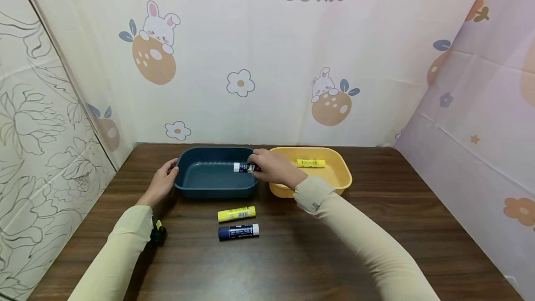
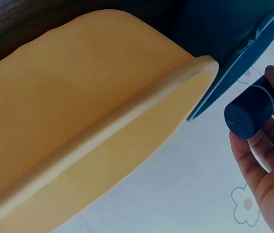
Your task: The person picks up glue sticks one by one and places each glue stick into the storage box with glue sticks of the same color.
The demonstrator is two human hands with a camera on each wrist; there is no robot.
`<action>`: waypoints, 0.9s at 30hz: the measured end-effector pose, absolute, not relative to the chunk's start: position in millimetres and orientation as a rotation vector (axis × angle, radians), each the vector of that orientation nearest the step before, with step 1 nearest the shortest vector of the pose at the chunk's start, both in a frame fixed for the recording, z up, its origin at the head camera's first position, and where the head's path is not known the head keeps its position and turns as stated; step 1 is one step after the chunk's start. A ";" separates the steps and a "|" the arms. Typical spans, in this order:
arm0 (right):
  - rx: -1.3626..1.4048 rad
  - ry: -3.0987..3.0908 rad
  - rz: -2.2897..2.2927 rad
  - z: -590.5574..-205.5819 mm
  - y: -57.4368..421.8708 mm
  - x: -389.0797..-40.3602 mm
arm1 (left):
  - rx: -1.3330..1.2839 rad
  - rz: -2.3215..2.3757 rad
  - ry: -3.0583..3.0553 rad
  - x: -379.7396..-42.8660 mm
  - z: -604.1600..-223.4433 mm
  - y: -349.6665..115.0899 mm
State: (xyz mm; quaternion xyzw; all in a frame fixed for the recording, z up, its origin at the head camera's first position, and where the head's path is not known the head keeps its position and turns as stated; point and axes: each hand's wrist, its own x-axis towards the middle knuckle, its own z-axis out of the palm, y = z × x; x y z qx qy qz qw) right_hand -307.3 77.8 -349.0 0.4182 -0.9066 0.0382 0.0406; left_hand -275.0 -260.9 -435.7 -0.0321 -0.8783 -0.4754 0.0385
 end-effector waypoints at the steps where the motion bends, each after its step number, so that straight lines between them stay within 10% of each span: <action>1: 1.284 -2.773 0.117 -349.5 76.5 -308.3 | -0.101 -1.454 -2.694 -274.9 -435.9 -261.0; 27: 1.248 -2.657 0.047 -382.1 30.2 -316.9 | -0.127 -1.433 -2.664 -274.6 -438.8 -261.9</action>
